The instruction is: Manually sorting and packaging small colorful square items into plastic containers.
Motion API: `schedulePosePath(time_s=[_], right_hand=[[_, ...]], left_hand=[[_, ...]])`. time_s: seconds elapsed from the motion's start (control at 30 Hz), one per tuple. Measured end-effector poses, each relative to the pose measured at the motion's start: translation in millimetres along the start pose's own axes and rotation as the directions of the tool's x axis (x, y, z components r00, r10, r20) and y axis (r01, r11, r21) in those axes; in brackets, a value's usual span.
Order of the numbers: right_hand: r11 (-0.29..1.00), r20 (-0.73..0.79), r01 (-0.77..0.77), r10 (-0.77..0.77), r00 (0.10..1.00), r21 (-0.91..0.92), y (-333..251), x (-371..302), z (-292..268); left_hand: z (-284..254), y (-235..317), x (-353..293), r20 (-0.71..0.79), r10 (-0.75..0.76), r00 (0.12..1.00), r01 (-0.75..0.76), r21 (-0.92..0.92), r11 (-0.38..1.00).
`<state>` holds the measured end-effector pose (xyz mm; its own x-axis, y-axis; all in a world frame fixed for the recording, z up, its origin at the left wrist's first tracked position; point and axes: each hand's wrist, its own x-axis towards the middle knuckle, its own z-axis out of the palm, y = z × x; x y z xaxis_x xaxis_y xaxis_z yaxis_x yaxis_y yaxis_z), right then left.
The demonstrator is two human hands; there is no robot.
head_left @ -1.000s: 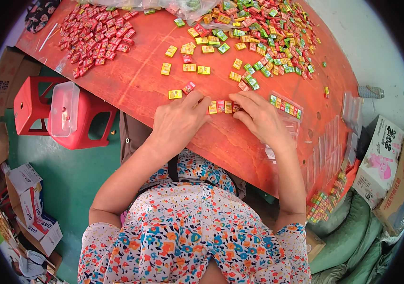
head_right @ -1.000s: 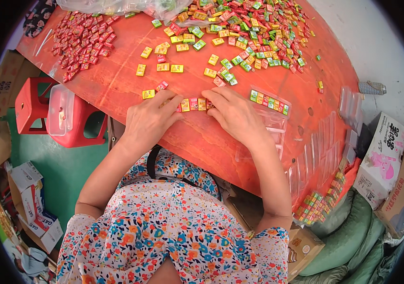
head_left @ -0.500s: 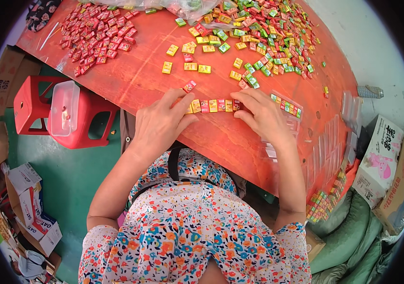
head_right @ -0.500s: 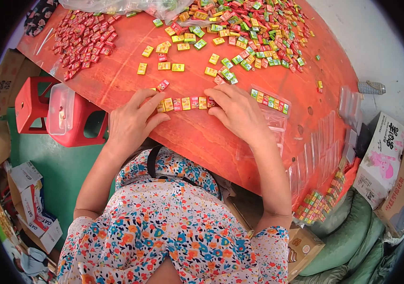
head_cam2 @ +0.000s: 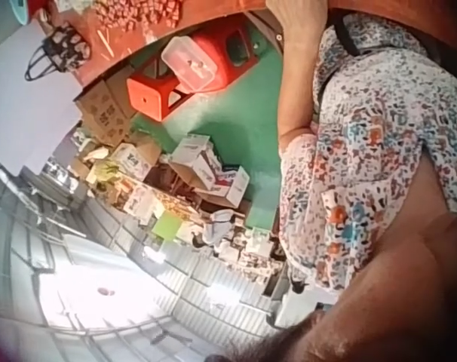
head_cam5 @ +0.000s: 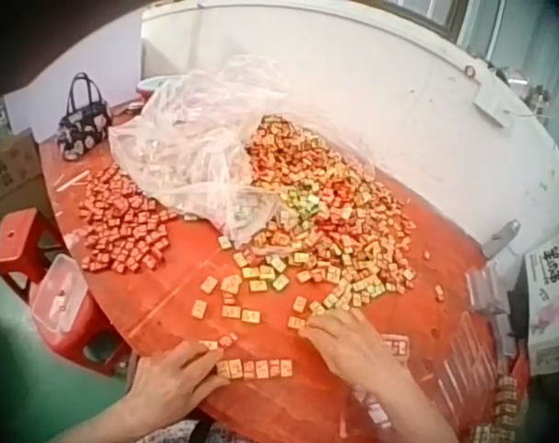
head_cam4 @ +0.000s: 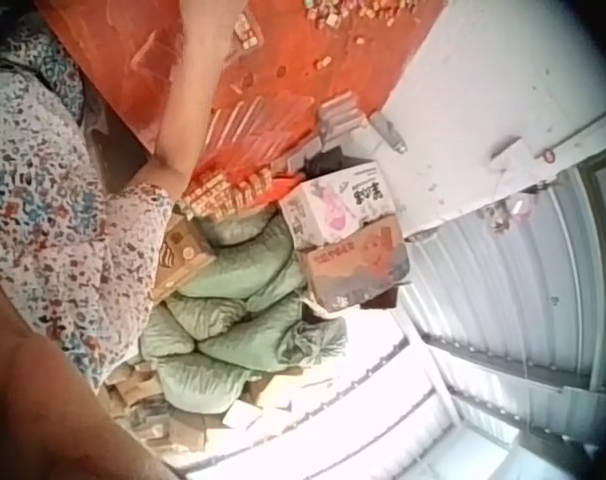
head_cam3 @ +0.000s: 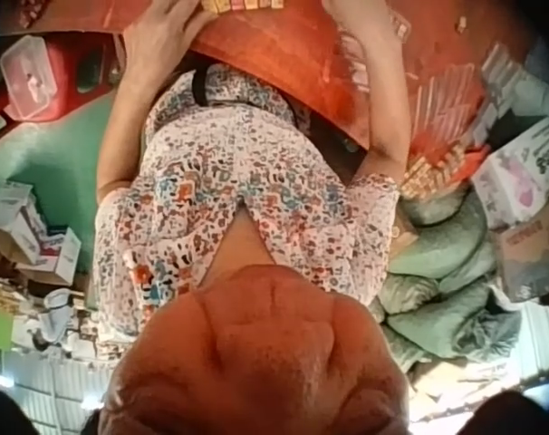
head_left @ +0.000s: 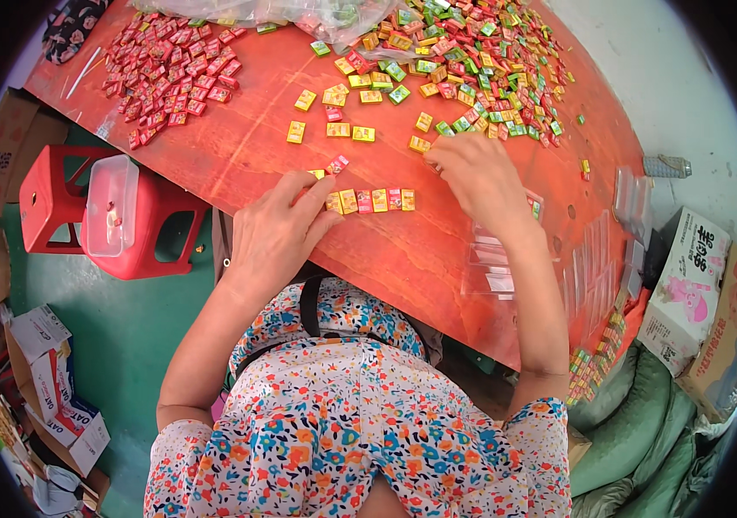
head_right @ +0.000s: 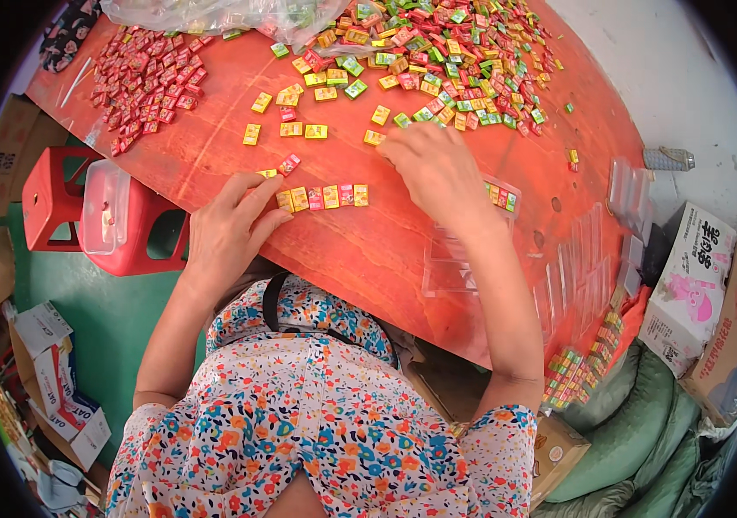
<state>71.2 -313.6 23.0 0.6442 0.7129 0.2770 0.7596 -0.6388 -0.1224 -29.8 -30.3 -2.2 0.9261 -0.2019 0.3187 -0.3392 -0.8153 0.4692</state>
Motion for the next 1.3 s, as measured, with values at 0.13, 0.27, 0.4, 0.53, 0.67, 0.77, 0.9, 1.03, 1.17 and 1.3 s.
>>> schedulePosePath(time_s=[0.13, 0.27, 0.4, 0.53, 0.67, 0.77, 0.9, 1.03, 1.17, 1.3], right_hand=[[0.998, 0.024, -0.003, 0.005, 1.000, -0.070, -2.9, -8.0, 6.2], [0.998, 0.052, -0.040, 0.038, 0.998, 0.038, -18.0, -15.5, 4.8], [0.962, 0.096, -0.133, 0.113, 0.989, 0.237, -26.0, -18.7, -1.6], [0.980, -0.093, -0.170, 0.179, 0.979, 0.101, -4.2, -9.0, -3.8], [0.990, -0.009, -0.140, 0.140, 0.990, -0.011, 10.7, -6.5, 3.2], [0.986, 0.014, -0.166, 0.165, 0.986, 0.012, 6.6, -10.2, 2.7], [0.967, -0.005, -0.233, 0.234, 0.972, 0.100, -14.1, -20.7, -11.0], [0.955, 0.052, -0.230, 0.224, 0.973, 0.187, -24.2, -33.5, -10.7], [0.933, 0.130, -0.265, 0.239, 0.962, 0.244, -28.9, -33.2, -6.8], [0.931, 0.128, -0.282, 0.258, 0.958, 0.231, -28.8, -32.6, -5.2]], left_hand=[[-1.3, 0.1, 0.7, 0.015, -0.010, 1.000, 0.010, -0.019, 1.000], [-2.1, 0.7, 3.2, 0.008, -0.021, 1.000, 0.021, -0.017, 1.000], [-0.2, 3.2, 4.8, -0.003, 0.023, 1.000, -0.023, -0.029, 0.999], [0.5, 4.5, 4.1, -0.009, 0.021, 1.000, -0.021, -0.027, 0.999], [-2.9, 3.4, 4.6, -0.028, 0.005, 1.000, -0.005, -0.021, 1.000], [-6.9, 0.4, 2.8, -0.024, -0.014, 1.000, 0.014, -0.015, 1.000], [-8.1, -7.3, -5.4, -0.006, -0.045, 0.999, 0.045, -0.024, 0.999], [-8.9, -6.0, -6.9, 0.046, -0.038, 0.998, 0.042, -0.091, 0.995], [-5.3, 1.4, -1.7, 0.096, -0.002, 0.995, 0.012, -0.097, 0.995], [-1.3, 2.3, 0.9, 0.124, -0.026, 0.992, 0.038, -0.097, 0.995]])
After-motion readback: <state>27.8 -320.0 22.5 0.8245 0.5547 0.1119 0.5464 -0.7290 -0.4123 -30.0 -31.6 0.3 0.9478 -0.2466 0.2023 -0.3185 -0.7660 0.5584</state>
